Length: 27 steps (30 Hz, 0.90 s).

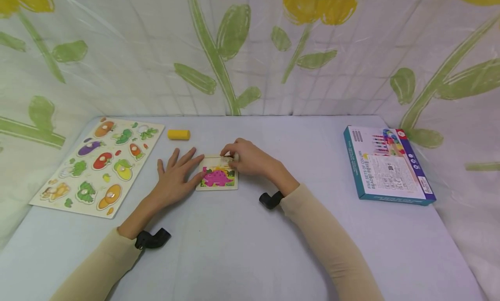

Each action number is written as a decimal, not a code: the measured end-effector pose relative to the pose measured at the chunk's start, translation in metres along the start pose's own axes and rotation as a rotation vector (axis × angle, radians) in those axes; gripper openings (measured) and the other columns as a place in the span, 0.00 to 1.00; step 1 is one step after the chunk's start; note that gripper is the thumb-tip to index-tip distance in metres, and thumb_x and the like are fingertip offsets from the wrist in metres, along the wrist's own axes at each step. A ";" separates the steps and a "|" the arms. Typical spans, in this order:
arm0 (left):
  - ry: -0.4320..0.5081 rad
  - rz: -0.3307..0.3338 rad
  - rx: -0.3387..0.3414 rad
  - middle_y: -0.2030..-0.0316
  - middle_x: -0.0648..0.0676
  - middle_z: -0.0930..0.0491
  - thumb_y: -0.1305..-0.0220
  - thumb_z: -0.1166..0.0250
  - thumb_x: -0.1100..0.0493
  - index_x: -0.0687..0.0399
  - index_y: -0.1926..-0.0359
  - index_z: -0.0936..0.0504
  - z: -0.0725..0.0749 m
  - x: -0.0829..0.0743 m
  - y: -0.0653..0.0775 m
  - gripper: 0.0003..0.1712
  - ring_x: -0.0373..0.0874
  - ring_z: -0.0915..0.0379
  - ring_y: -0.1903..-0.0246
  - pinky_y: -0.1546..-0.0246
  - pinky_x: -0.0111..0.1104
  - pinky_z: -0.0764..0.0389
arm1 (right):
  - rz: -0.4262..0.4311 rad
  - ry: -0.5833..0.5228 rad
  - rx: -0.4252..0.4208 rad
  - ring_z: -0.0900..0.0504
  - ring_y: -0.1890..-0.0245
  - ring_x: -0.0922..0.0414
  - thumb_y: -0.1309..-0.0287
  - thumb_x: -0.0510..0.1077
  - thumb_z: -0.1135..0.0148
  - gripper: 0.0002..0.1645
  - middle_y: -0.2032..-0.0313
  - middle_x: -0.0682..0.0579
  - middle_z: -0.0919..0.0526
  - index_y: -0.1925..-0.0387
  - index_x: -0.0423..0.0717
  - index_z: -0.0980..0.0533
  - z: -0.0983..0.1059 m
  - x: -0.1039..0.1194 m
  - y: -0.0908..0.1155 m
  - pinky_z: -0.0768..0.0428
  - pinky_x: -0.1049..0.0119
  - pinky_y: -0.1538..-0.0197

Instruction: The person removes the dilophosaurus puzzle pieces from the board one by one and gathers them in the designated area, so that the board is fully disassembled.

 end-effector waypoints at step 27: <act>-0.006 0.007 0.008 0.15 0.55 0.47 0.24 0.41 0.39 0.43 0.20 0.32 -0.001 0.002 -0.002 0.37 0.69 0.71 0.15 0.27 0.78 0.78 | -0.054 -0.144 -0.111 0.21 0.71 0.58 0.27 0.40 0.37 0.12 0.56 0.51 0.11 0.48 0.51 0.12 0.006 -0.010 0.004 0.22 0.66 0.67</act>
Point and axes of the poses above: each hand's wrist, its own y-axis away from the middle knuckle, its own z-axis out of the back of the hand, x = y × z, the point moved 1 cm from there along -y, towards the middle knuckle
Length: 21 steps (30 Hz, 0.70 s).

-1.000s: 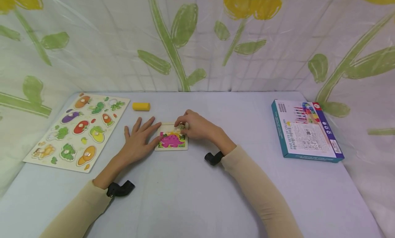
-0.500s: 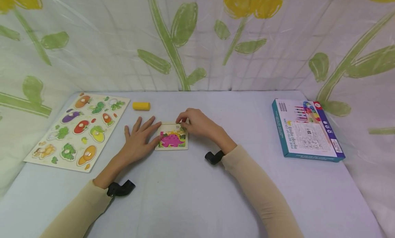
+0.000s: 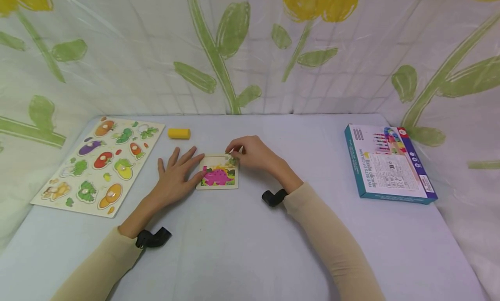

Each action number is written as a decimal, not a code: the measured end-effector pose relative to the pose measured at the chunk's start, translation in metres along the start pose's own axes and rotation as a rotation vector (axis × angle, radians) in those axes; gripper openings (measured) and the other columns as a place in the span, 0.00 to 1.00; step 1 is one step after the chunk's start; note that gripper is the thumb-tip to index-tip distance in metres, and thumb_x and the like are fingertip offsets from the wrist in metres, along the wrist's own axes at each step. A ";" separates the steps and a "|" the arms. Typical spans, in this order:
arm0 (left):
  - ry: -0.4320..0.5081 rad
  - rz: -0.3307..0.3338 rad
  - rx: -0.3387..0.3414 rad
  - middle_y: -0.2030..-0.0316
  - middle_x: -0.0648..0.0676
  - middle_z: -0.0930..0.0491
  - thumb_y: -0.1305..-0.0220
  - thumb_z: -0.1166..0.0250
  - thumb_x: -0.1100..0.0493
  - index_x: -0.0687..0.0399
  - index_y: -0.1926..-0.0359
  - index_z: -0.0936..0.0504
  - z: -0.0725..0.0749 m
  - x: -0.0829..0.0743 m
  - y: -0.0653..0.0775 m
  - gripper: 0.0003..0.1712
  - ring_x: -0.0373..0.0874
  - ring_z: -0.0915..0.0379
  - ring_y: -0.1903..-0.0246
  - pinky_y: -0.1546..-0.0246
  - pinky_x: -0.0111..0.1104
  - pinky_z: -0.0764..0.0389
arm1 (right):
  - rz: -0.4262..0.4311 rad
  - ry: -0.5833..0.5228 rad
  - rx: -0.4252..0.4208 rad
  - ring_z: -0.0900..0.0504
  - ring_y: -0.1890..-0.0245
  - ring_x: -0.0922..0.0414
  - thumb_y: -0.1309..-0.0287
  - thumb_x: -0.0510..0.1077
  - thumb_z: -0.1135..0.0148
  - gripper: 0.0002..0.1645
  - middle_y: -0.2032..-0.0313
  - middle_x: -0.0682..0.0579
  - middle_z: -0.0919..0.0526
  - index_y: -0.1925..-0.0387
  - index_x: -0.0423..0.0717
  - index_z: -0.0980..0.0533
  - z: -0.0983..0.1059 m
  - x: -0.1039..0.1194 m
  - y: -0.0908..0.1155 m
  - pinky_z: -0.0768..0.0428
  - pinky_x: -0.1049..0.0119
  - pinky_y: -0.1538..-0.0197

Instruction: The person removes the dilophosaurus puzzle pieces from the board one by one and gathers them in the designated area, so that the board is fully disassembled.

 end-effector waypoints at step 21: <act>0.022 -0.008 -0.017 0.15 0.56 0.46 0.25 0.40 0.39 0.44 0.21 0.31 -0.002 0.002 0.000 0.37 0.68 0.71 0.14 0.28 0.78 0.78 | -0.081 -0.064 -0.005 0.19 0.63 0.55 0.27 0.40 0.37 0.12 0.56 0.51 0.09 0.50 0.52 0.12 0.032 -0.041 0.029 0.22 0.65 0.61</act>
Point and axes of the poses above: each hand's wrist, its own y-axis away from the middle knuckle, its own z-axis out of the back of the hand, x = y × z, the point moved 1 cm from there along -y, towards the middle knuckle
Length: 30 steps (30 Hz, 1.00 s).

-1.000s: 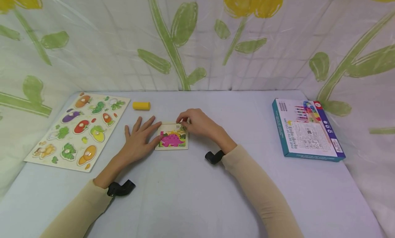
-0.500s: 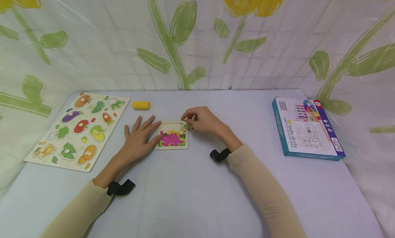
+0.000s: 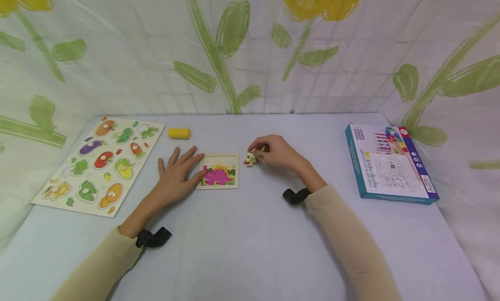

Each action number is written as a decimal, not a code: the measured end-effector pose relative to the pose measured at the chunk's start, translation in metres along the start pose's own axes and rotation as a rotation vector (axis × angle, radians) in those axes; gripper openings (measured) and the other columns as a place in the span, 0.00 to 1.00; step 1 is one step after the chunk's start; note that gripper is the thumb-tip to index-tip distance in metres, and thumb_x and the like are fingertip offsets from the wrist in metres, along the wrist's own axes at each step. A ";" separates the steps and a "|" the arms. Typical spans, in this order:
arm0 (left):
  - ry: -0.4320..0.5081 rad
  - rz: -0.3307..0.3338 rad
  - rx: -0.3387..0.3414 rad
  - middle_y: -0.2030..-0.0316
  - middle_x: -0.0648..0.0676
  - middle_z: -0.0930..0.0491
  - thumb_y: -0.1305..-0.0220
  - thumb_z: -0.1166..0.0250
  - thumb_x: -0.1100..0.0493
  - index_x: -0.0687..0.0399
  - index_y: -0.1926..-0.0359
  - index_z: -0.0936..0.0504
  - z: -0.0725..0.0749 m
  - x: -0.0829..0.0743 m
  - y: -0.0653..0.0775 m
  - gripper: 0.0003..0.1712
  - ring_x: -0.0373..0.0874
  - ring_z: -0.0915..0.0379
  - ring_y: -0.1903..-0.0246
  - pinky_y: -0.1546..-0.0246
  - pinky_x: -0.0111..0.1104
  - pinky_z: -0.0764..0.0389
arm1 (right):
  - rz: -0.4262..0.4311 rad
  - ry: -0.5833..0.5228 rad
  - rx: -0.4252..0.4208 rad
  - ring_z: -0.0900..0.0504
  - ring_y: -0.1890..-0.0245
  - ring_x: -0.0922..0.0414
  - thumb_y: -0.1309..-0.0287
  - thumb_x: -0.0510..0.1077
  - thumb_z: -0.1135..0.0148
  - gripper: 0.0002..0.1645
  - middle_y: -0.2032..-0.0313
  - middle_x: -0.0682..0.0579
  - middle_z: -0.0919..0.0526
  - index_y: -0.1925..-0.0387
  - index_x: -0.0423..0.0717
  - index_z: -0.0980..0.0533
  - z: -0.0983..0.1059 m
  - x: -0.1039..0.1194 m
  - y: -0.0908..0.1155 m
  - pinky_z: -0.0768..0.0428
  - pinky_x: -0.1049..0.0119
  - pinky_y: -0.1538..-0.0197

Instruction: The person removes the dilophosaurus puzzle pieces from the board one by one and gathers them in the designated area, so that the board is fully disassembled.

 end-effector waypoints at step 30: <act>-0.004 0.000 0.003 0.15 0.56 0.46 0.25 0.40 0.39 0.44 0.21 0.31 0.002 -0.002 0.000 0.37 0.68 0.71 0.15 0.28 0.78 0.78 | -0.089 0.027 -0.014 0.19 0.57 0.56 0.25 0.43 0.37 0.11 0.51 0.49 0.09 0.49 0.52 0.11 0.034 -0.046 0.040 0.22 0.69 0.54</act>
Point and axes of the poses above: each hand's wrist, its own y-axis away from the middle knuckle, its own z-axis out of the back of the hand, x = y × z, the point moved 1 cm from there along -y, towards the middle knuckle
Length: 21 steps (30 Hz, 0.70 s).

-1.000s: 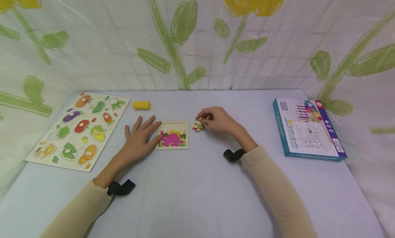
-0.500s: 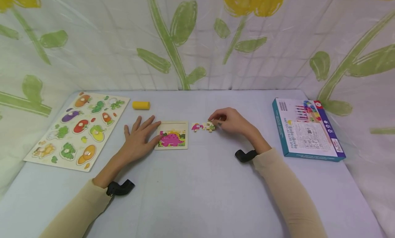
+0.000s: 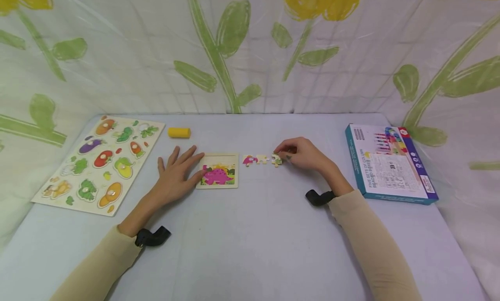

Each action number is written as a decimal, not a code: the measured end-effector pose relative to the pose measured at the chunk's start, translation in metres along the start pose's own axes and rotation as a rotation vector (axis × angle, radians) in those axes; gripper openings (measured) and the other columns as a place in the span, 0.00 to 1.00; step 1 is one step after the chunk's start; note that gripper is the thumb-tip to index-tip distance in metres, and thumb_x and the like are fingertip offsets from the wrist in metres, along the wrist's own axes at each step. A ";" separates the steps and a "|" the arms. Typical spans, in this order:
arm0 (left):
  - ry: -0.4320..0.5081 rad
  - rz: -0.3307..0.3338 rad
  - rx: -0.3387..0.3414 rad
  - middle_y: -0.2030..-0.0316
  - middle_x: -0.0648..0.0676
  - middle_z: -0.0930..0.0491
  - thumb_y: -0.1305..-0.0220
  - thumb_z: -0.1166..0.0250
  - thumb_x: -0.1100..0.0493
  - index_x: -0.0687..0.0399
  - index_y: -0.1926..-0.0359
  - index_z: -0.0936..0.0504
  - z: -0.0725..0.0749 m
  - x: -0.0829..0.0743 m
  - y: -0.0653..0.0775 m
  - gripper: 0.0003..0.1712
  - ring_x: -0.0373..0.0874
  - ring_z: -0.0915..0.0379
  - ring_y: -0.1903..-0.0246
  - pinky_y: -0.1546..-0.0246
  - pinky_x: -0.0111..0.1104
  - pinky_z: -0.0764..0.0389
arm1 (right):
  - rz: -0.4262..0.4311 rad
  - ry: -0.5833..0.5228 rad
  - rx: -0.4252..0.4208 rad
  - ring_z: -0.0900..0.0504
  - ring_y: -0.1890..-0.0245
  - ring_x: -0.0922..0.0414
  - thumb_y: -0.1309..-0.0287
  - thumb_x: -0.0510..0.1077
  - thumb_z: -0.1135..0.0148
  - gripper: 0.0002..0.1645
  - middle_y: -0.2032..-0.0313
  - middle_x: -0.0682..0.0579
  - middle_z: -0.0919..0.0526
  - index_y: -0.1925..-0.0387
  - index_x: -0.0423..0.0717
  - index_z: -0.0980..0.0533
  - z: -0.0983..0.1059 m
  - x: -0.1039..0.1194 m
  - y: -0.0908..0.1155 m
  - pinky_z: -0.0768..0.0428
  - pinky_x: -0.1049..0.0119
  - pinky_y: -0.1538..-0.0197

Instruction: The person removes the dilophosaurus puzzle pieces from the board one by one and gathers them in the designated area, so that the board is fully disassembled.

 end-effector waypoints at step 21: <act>-0.005 0.003 0.002 0.15 0.56 0.46 0.25 0.40 0.39 0.44 0.20 0.32 0.000 -0.001 0.001 0.37 0.68 0.71 0.14 0.27 0.78 0.79 | -0.023 0.051 -0.010 0.20 0.59 0.56 0.24 0.45 0.38 0.11 0.52 0.51 0.09 0.51 0.54 0.11 -0.004 0.003 -0.001 0.23 0.65 0.55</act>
Point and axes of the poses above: each hand's wrist, its own y-axis away from the middle knuckle, its own z-axis out of the back of the hand, x = y × z, the point moved 1 cm from there along -y, towards the middle knuckle
